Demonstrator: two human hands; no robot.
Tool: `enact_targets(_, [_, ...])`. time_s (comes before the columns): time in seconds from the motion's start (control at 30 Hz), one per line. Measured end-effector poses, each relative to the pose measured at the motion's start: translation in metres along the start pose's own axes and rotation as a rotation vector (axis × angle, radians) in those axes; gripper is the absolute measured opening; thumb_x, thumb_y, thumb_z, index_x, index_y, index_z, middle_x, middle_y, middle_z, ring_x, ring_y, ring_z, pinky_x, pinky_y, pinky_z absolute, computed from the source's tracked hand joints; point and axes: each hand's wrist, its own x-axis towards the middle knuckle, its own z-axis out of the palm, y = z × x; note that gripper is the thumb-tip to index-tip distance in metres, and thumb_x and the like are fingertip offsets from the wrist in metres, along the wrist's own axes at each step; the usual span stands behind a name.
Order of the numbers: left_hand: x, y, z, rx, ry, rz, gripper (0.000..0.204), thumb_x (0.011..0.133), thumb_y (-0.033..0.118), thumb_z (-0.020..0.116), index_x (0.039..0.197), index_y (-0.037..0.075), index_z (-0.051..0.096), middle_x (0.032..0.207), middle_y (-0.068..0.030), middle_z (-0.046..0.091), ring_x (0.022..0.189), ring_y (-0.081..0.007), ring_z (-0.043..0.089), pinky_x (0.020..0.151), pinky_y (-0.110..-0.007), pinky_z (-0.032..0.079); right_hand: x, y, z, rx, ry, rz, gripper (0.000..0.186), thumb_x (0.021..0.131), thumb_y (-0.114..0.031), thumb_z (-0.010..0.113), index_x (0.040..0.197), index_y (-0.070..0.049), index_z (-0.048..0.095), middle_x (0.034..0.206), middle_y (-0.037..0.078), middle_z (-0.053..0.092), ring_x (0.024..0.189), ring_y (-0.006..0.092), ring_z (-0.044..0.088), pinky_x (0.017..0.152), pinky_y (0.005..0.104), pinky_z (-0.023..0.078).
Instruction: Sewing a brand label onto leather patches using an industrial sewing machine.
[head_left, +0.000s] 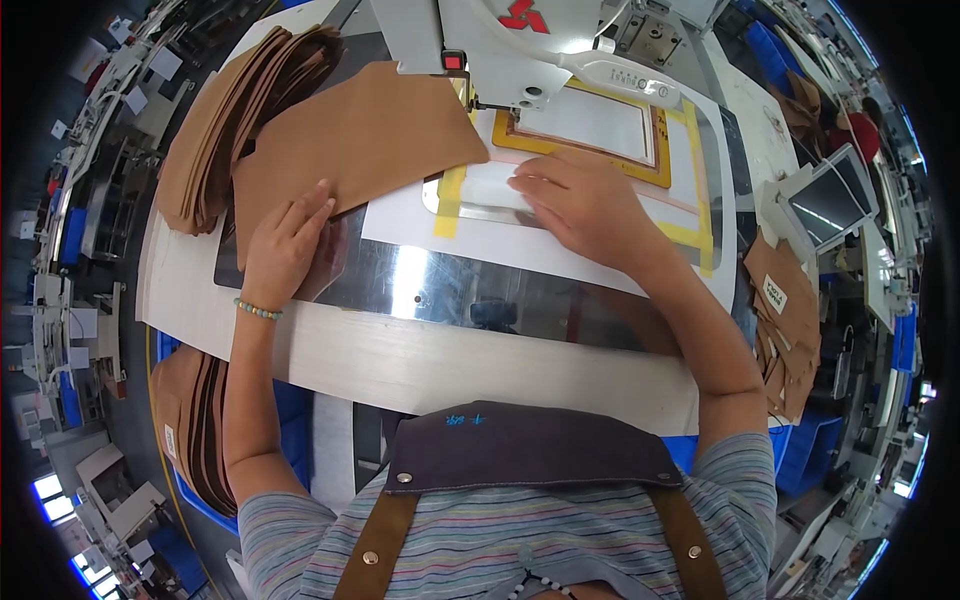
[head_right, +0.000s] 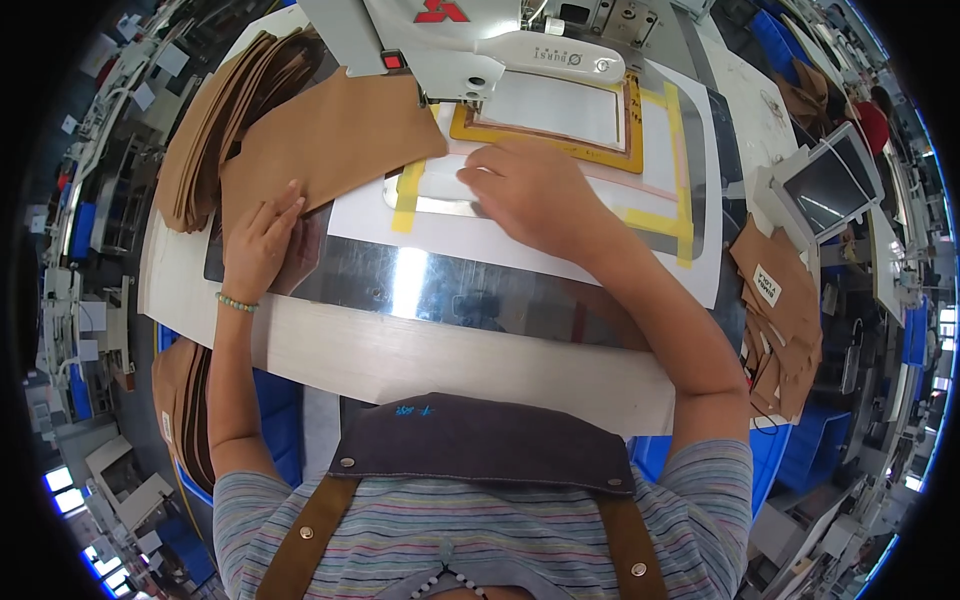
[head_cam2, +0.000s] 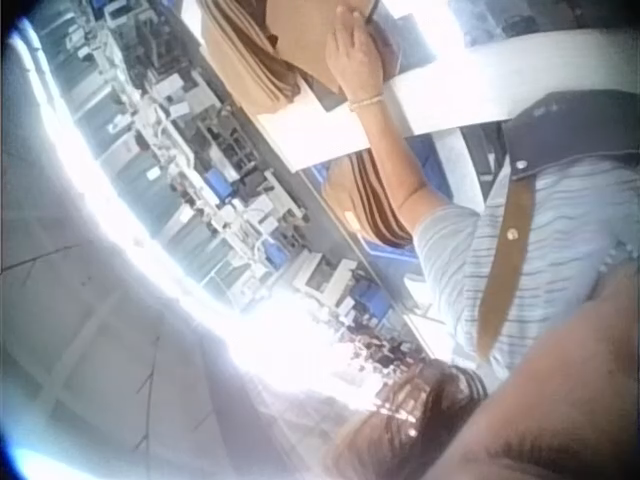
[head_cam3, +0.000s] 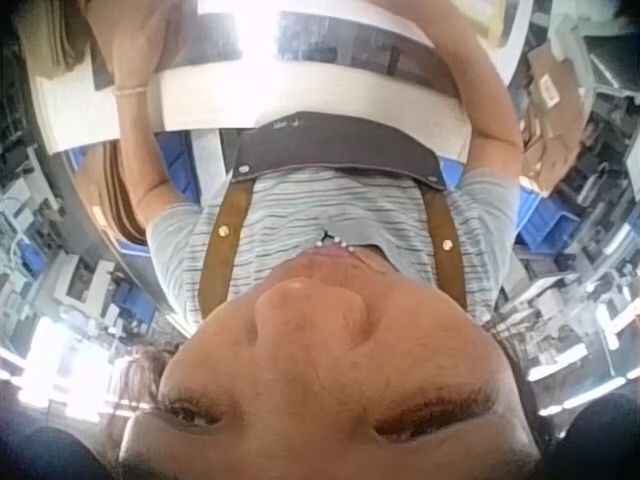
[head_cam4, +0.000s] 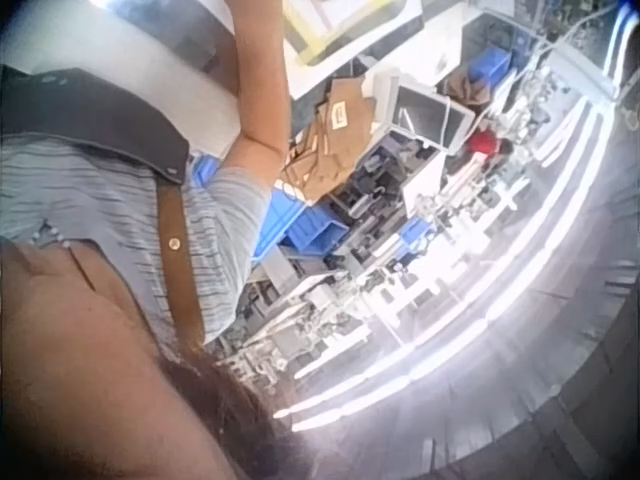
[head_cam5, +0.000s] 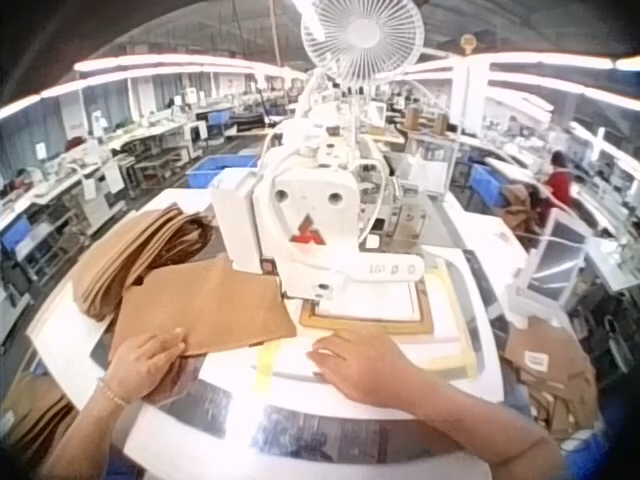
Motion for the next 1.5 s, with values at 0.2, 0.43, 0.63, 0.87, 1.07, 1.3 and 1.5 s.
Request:
enact_targets(0.2, [-0.03,-0.01,-0.011,0.052,0.033,-0.136,0.018,0.087,0.002,0.076,0.104,0.002,0.072,0.112,-0.0079,0.073,0.096,-0.0289,0.07,0.081,-0.039,0.058,0.034,-0.002,0.053,-0.242,-0.064,-0.069,0.026,0.078,-0.014,0.083,0.101,-0.007,0.072,0.099,0.005,0.068,0.099,0.022,0.068,0.079,0.0364,0.055])
enact_targets(0.43, [-0.065,-0.031,-0.023,0.044,-0.013,-0.218,0.016,0.087,-0.001,0.075,0.102,0.002,0.072,0.103,-0.0082,0.071,0.093,-0.0297,0.068,0.081,-0.04,0.057,0.051,0.01,0.085,-0.365,-0.157,-0.042,0.02,0.081,-0.013,0.077,0.1,-0.009,0.07,0.099,0.003,0.066,0.101,0.0184,0.066,0.078,0.0331,0.052])
enact_targets(0.63, [-0.068,-0.056,-0.014,0.139,-0.034,-0.195,0.025,0.085,-0.004,0.069,0.108,0.001,0.075,0.104,-0.0084,0.071,0.093,-0.03,0.067,0.081,-0.041,0.056,0.044,0.007,0.078,-0.361,-0.066,-0.083,0.013,0.082,-0.013,0.075,0.094,-0.01,0.069,0.097,0.003,0.066,0.099,0.0185,0.066,0.079,0.0338,0.052])
enact_targets(0.87, [0.015,-0.062,0.027,0.07,-0.033,0.006,0.031,0.081,-0.002,0.066,0.11,0.001,0.075,0.107,-0.0085,0.07,0.097,-0.0295,0.066,0.085,-0.04,0.056,-0.003,0.028,0.042,-0.48,0.075,-0.091,0.001,0.081,-0.013,0.07,0.08,-0.012,0.069,0.089,0.0,0.065,0.093,0.0167,0.062,0.076,0.0309,0.051])
enact_targets(1.07, [0.105,-0.016,0.064,-0.053,0.022,0.216,0.033,0.082,0.001,0.065,0.114,0.002,0.075,0.108,-0.0076,0.069,0.098,-0.0275,0.065,0.086,-0.039,0.056,-0.077,0.044,-0.031,-0.564,-0.069,-0.01,0.007,0.081,-0.009,0.07,0.088,-0.008,0.07,0.095,0.003,0.064,0.096,0.0194,0.065,0.078,0.0307,0.053])
enact_targets(1.3, [0.151,0.025,0.091,-0.078,0.015,0.373,0.039,0.084,0.005,0.066,0.123,0.005,0.073,0.114,-0.0062,0.069,0.103,-0.0251,0.065,0.091,-0.037,0.056,-0.138,0.072,-0.062,-0.672,-0.075,0.15,0.007,0.076,-0.006,0.071,0.081,-0.007,0.067,0.092,0.002,0.061,0.095,0.0187,0.064,0.075,0.0317,0.055])
enact_targets(1.5, [0.145,0.039,0.091,-0.122,0.019,0.318,0.037,0.084,0.005,0.067,0.121,0.007,0.074,0.113,-0.005,0.07,0.099,-0.0237,0.065,0.086,-0.035,0.057,-0.16,0.078,-0.063,-0.632,-0.037,0.276,0.012,0.082,-0.004,0.074,0.094,-0.005,0.075,0.097,0.003,0.068,0.094,0.0212,0.068,0.076,0.0342,0.058])
